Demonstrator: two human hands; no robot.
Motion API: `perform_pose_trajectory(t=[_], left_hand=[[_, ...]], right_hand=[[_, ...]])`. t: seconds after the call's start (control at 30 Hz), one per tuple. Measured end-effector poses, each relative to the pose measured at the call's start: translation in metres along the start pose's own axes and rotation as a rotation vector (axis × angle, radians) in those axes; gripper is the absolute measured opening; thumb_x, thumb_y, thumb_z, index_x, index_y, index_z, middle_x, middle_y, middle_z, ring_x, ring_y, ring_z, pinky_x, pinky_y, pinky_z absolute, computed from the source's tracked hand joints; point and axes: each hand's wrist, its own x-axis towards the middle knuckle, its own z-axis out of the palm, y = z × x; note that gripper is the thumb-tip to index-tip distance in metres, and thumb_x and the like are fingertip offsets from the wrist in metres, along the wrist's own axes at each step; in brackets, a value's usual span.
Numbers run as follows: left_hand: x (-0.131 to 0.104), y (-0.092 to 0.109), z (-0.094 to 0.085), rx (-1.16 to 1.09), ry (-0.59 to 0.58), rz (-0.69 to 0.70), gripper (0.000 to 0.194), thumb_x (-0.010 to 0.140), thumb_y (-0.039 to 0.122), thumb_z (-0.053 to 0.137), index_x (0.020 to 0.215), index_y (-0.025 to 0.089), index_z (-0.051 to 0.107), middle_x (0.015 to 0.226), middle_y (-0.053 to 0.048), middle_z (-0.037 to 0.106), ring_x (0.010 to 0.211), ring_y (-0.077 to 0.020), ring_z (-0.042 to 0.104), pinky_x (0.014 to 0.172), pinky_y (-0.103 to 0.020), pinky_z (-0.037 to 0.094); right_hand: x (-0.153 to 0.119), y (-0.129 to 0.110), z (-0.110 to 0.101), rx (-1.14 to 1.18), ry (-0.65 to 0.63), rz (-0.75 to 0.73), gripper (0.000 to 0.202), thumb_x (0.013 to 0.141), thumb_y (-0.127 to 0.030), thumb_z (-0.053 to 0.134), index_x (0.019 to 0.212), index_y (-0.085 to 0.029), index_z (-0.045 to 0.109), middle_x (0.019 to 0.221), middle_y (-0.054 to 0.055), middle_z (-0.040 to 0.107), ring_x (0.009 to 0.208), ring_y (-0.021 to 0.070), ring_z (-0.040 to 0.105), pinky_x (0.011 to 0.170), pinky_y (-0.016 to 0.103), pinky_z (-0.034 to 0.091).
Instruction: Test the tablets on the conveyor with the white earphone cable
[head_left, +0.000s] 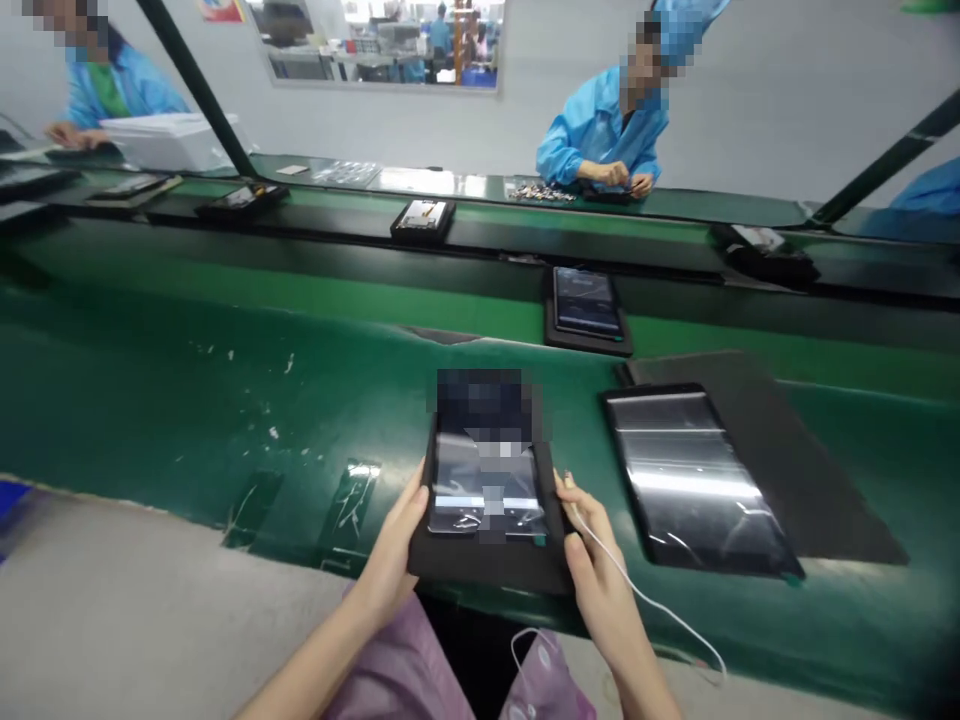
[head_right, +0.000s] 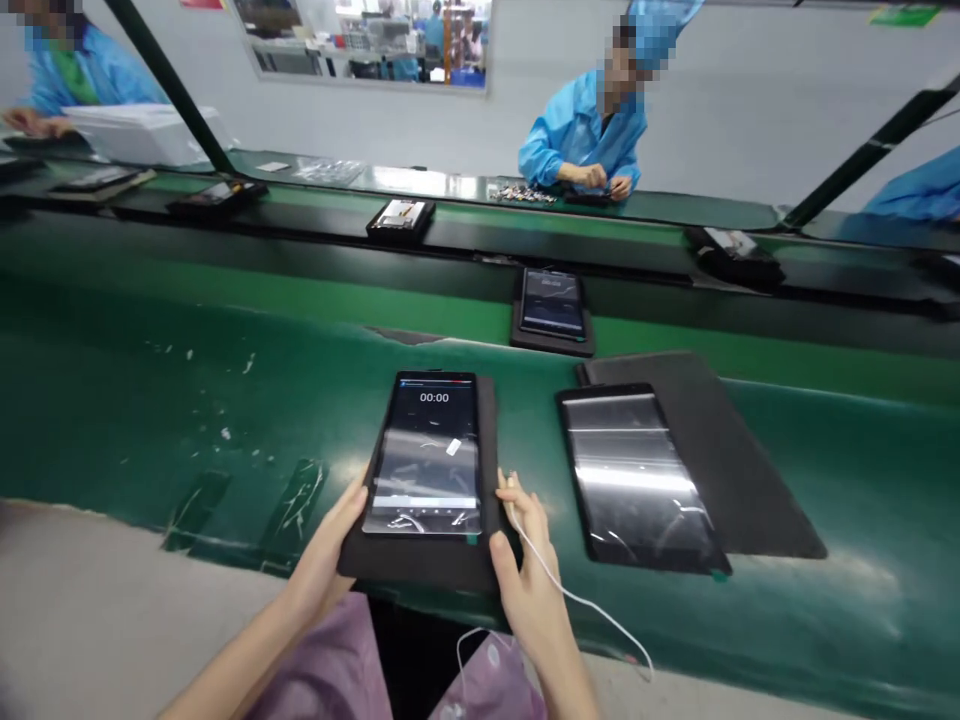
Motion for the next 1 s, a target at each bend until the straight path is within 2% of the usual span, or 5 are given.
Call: perform_pose_trajectory(t=[0.13,0.23,0.43,0.6,1.0], left_hand=[[-0.014,0.001,-0.046,0.205,0.11,0.016,0.071,0.092,0.062,0.052,0.15,0.022,0.044,0.158,-0.005,0.039,0.148,-0.0305,0.032,0.12,-0.044,0.031],[-0.035,0.004,-0.063,0.443,0.114,0.038,0.061,0.098,0.059,0.042,0.148,0.025,0.047,0.157,-0.005,0.041,0.148,-0.0295,0.033,0.121,-0.046,0.028],[-0.052,-0.007,-0.047,1.134,0.189,0.303,0.09,0.089,0.053,0.063,0.159,0.029,0.012,0.168,-0.012,0.008,0.152,-0.0395,0.003,0.119,-0.067,0.011],[-0.04,-0.015,-0.038,1.258,0.174,0.395,0.136,0.067,0.047,0.086,0.157,0.029,-0.014,0.16,-0.022,0.03,0.144,-0.0417,0.037,0.113,-0.066,0.034],[-0.038,-0.022,-0.043,1.323,0.249,0.532,0.136,0.056,0.042,0.093,0.158,0.02,0.006,0.148,-0.026,0.047,0.13,-0.0458,0.054,0.101,-0.067,0.044]], right_hand=[[0.007,-0.01,-0.009,-0.113,-0.183,0.085,0.045,0.097,-0.059,0.042,0.124,-0.029,0.062,0.137,0.009,0.06,0.135,0.0307,0.049,0.112,0.053,0.039],[0.037,-0.023,-0.027,-0.215,-0.261,0.081,0.054,0.096,-0.065,0.038,0.091,-0.026,0.074,0.113,0.009,0.072,0.11,0.0289,0.066,0.098,0.042,0.051],[0.149,-0.049,0.01,-0.134,-0.267,0.064,0.065,0.075,-0.085,0.054,0.071,-0.021,0.067,0.084,0.008,0.071,0.073,0.0212,0.063,0.071,0.033,0.052],[0.217,-0.048,0.072,0.025,-0.402,0.07,0.072,0.058,-0.088,0.065,0.075,-0.018,0.067,0.073,0.007,0.068,0.066,0.0167,0.062,0.066,0.029,0.053],[0.235,-0.048,0.095,-0.018,-0.634,0.146,0.061,0.068,-0.078,0.066,0.071,-0.018,0.064,0.059,0.003,0.063,0.054,0.0127,0.06,0.055,0.024,0.051]])
